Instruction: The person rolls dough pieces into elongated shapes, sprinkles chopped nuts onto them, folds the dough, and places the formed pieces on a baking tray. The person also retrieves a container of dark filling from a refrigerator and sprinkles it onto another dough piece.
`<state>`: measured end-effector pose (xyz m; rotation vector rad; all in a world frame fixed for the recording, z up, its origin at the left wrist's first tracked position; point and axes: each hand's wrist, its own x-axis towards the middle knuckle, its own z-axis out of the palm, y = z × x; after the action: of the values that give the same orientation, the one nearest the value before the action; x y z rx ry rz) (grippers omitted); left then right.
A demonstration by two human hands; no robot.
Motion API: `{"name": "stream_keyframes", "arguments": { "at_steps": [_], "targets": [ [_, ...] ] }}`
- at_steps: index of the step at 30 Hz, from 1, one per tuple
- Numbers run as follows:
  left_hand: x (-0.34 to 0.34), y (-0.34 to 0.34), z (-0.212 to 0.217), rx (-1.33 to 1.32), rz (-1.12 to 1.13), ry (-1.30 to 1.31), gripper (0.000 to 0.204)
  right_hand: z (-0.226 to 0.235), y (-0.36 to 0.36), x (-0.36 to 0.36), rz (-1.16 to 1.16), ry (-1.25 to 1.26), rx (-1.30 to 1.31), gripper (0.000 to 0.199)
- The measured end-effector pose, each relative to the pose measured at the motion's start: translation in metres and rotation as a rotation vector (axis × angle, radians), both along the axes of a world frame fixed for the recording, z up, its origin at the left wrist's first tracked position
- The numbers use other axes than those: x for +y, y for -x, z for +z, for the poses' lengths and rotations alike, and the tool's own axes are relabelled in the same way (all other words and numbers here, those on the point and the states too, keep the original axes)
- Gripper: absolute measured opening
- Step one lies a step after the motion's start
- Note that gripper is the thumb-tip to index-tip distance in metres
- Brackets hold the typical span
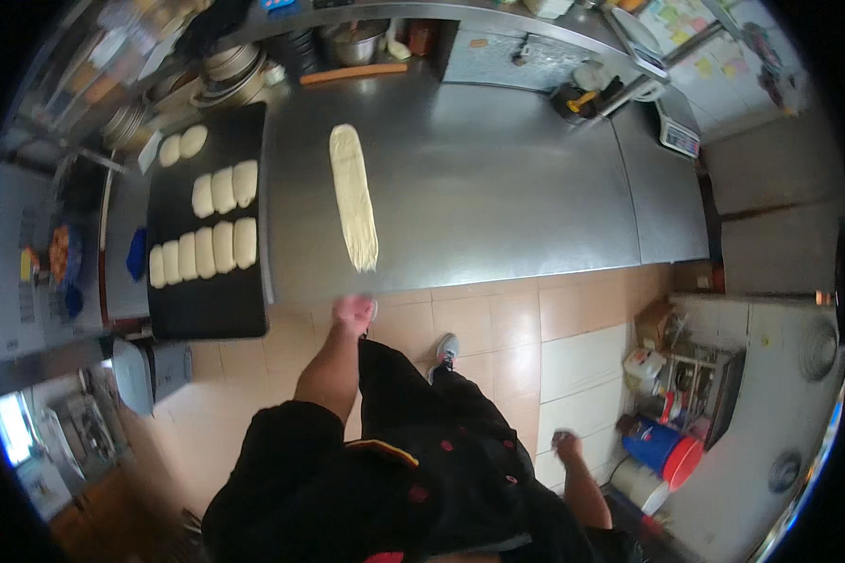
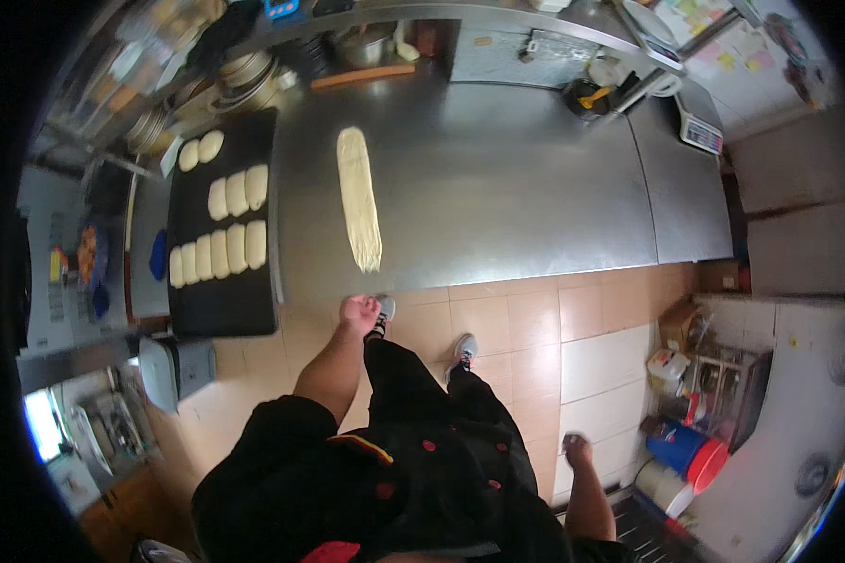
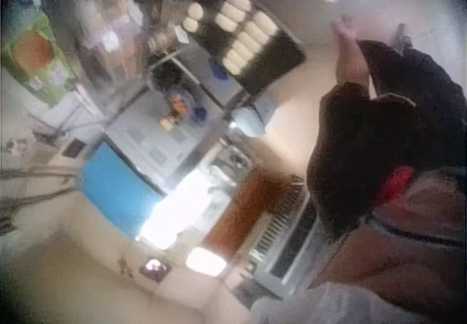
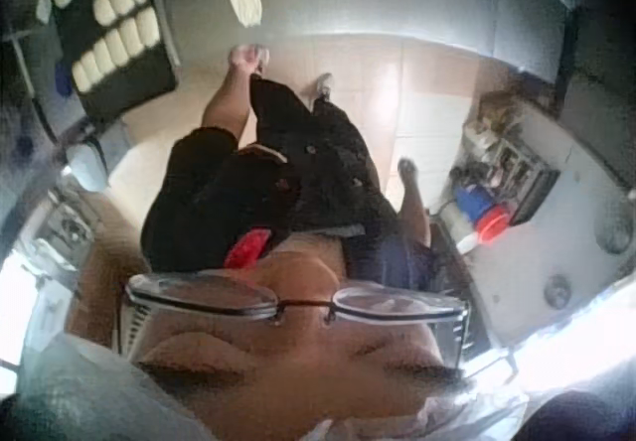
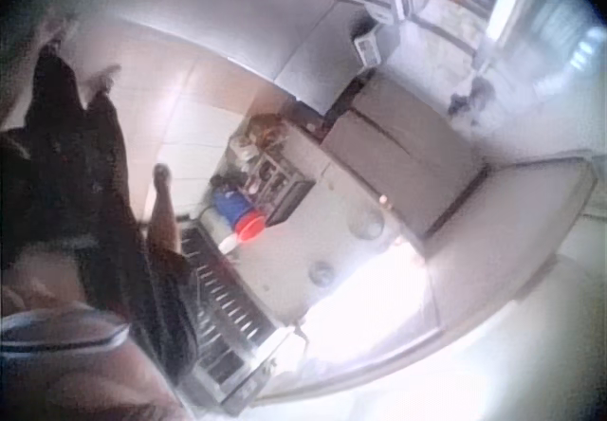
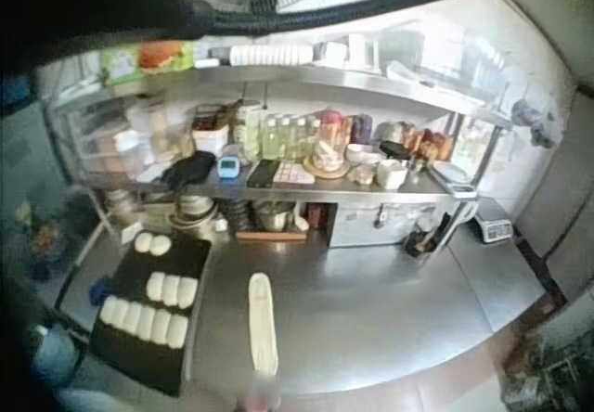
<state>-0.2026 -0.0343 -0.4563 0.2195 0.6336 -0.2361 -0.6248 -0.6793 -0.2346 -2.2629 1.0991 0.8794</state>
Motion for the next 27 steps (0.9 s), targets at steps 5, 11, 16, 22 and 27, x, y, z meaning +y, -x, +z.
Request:
{"name": "stream_keyframes", "arguments": {
  "at_steps": [5,11,16,22,27],
  "targets": [
    [-0.006,0.115,0.067,0.362,-0.061,-0.268,0.019,0.047,-0.112,-0.023,-0.188,-0.319,-0.180,0.029],
    [-0.008,0.296,0.156,0.846,0.011,-0.721,0.027,-0.010,-0.045,-0.096,-0.304,-0.608,-0.015,0.017],
    [0.068,0.474,0.111,0.912,-0.106,-1.394,0.029,-0.093,-0.059,-0.145,-0.449,-0.873,0.712,0.016],
    [0.185,0.517,0.143,0.940,0.350,-1.405,0.040,-0.078,-0.204,0.079,0.653,-0.441,0.017,0.013],
    [0.290,0.509,0.171,1.086,0.302,-1.641,0.043,-0.030,-0.283,0.306,0.289,-0.614,-0.221,0.015]
  ]
}}
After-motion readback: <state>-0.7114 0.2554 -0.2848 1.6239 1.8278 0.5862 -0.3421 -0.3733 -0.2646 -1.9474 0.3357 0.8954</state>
